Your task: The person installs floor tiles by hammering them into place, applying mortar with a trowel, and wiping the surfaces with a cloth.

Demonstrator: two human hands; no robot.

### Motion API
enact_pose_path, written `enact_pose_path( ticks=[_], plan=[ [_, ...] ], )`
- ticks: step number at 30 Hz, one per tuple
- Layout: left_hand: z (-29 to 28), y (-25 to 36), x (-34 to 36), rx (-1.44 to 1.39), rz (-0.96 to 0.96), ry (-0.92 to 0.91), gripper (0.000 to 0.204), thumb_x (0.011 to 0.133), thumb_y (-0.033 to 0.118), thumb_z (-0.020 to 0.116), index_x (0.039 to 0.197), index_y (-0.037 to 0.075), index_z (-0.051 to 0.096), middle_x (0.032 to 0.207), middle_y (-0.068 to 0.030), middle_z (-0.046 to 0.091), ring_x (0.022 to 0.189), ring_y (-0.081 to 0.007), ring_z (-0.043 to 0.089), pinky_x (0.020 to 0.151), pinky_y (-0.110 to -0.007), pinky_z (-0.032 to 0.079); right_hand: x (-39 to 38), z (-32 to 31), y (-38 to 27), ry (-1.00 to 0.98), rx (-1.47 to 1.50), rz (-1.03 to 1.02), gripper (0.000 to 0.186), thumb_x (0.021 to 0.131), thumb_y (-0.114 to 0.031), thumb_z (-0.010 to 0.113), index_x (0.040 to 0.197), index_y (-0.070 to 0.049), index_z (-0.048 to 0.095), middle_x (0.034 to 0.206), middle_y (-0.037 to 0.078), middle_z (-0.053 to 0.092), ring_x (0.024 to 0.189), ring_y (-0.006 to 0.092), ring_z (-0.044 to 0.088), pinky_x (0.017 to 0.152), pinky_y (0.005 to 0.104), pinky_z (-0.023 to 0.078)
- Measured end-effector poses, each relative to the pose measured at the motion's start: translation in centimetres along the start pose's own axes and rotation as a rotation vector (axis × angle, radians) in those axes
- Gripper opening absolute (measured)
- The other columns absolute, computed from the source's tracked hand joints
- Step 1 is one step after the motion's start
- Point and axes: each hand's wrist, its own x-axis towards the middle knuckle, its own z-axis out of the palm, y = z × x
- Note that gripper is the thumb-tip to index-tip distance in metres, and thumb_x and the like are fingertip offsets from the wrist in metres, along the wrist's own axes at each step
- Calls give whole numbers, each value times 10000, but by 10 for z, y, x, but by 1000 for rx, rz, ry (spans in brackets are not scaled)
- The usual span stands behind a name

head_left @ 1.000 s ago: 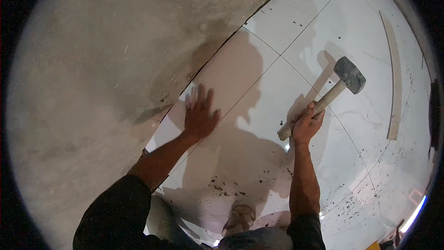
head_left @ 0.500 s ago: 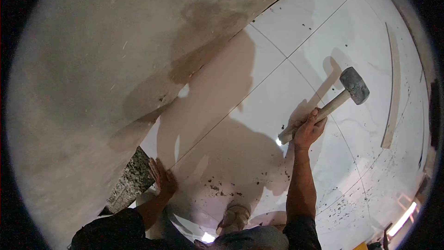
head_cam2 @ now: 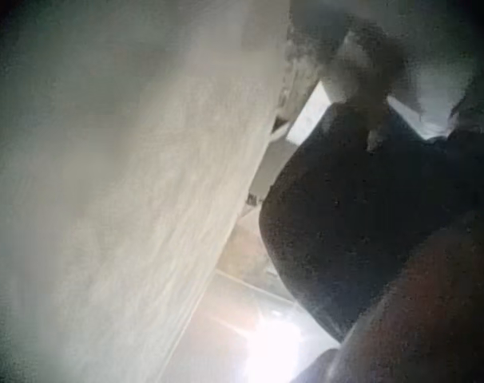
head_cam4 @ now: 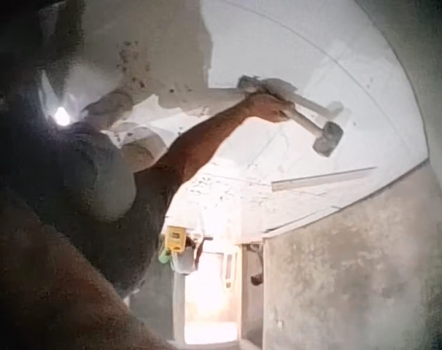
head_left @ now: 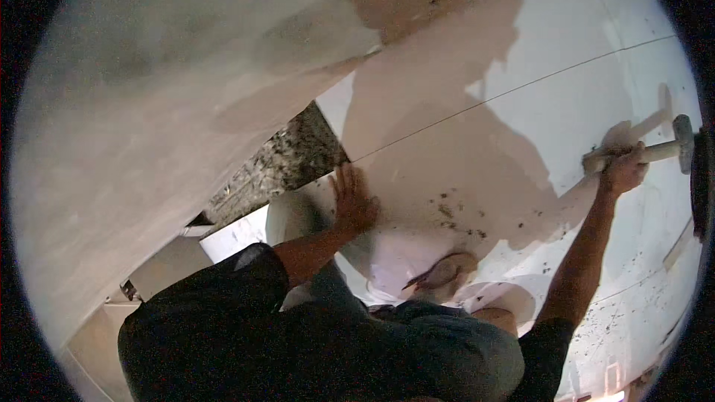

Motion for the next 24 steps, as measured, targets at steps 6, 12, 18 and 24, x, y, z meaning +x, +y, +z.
enact_pose_path(
  ticks=[6, 12, 18, 24],
  plan=[
    [0, -1, -1, -10, 80, 40, 772, 854, 364, 507, 1437, -47, 211, 1513, -282, 85, 1380, -526, 33, 1067, -692, 31, 10, -11, 31, -85, 134, 104, 441, 923, -349, 553, 1086, 61, 555, 885, 166, 634, 761, 277, 641, 660, 419, 542],
    [-17, 3, 3, -44, 206, -25, 650, 882, 290, 496, 1421, -1, 279, 1528, -206, 137, 1367, -528, 95, 1058, -698, 89, -88, -41, 52, -134, 137, 130, 386, 913, -309, 600, 1090, 28, 535, 881, 127, 609, 706, 239, 623, 589, 392, 551],
    [-26, -5, 1, -202, 643, -83, 587, 823, 227, 542, 1351, 11, 403, 1476, -219, 270, 1352, -467, 221, 1037, -703, 152, -197, -61, 24, -80, 98, 320, 406, 913, -377, 580, 954, 26, 562, 770, 90, 580, 626, 202, 575, 531, 361, 497],
    [-20, -23, -8, -445, 776, 162, 538, 779, 161, 576, 1288, 23, 468, 1461, -209, 307, 1316, -439, 305, 1056, -647, 206, -251, -111, 22, -96, -129, 340, 380, 912, -396, 595, 941, -20, 547, 726, 74, 563, 544, 182, 546, 494, 351, 501]
  ],
)
